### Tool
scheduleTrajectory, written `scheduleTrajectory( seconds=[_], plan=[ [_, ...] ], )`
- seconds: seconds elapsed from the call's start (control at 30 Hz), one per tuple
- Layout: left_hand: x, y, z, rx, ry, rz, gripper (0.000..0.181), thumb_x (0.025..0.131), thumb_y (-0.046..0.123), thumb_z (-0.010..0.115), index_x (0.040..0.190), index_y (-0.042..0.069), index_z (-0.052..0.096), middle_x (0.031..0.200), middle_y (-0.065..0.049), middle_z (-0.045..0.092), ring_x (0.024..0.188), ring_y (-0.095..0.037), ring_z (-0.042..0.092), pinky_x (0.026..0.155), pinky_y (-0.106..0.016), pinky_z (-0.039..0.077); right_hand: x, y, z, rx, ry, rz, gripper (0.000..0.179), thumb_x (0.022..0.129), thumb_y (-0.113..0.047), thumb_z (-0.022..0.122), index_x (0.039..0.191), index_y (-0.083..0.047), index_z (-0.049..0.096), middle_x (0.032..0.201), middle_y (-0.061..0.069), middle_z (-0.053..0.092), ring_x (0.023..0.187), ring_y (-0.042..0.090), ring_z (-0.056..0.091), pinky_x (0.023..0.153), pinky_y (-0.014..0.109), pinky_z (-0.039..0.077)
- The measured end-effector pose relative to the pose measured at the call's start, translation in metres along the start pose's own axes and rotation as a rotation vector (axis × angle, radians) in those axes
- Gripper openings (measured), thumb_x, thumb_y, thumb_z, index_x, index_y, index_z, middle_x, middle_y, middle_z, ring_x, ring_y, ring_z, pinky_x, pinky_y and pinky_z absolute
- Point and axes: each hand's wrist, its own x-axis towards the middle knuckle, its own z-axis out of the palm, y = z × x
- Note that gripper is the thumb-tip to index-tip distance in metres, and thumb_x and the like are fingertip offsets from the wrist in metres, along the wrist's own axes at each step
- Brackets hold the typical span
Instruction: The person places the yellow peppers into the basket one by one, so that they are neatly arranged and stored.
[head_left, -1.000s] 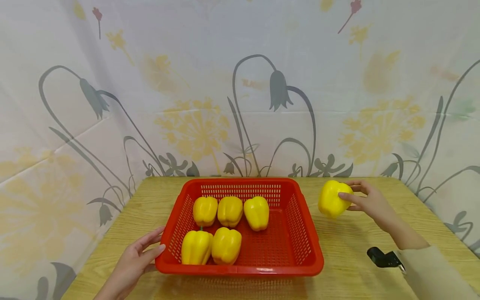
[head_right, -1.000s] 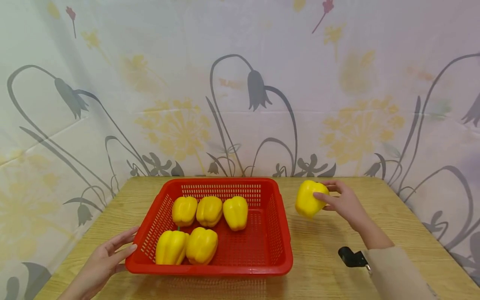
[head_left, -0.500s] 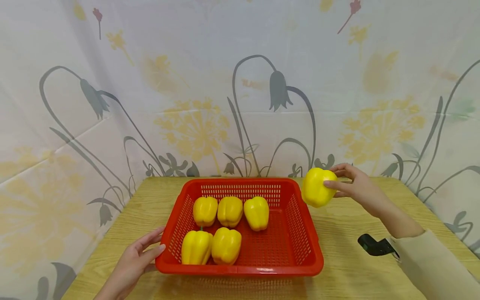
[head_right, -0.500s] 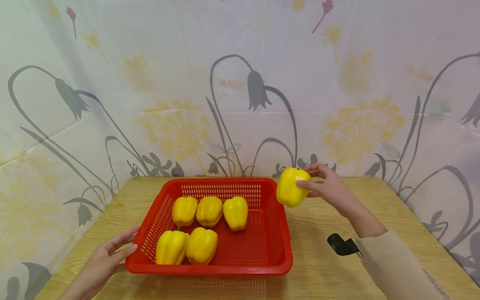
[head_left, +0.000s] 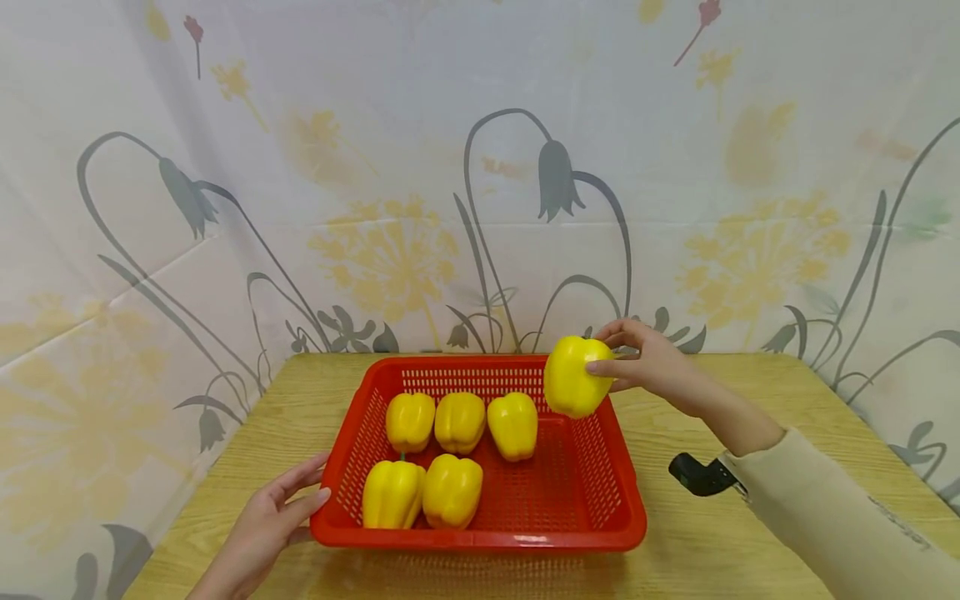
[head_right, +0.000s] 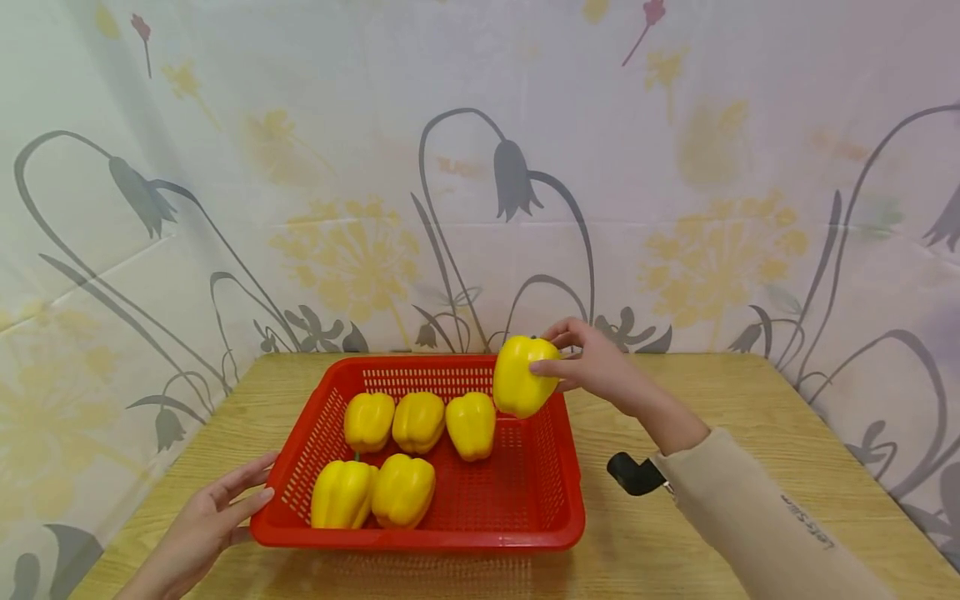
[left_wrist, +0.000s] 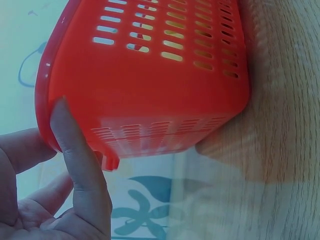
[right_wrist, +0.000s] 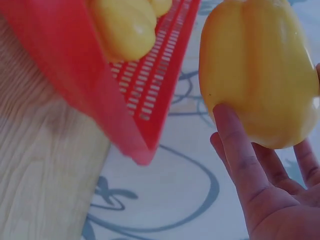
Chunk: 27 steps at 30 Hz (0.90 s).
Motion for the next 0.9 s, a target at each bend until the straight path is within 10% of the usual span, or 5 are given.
scheduleTrajectory(
  seconds=[0.9],
  plan=[
    [0.000,0.000,-0.001,0.010,-0.003,0.003,0.060,0.091,0.014,0.060,0.142,-0.001,0.033,0.133,-0.022,0.038,0.094,-0.023,0.061,0.073,-0.040,0.055,0.033,0.001,0.084,-0.130,-0.369,0.151,0.043,0.077,-0.019,0.077,0.105,-0.004,0.048,0.110,0.014,0.049,0.085,0.024,0.058,0.070,0.035,0.055]
  ],
)
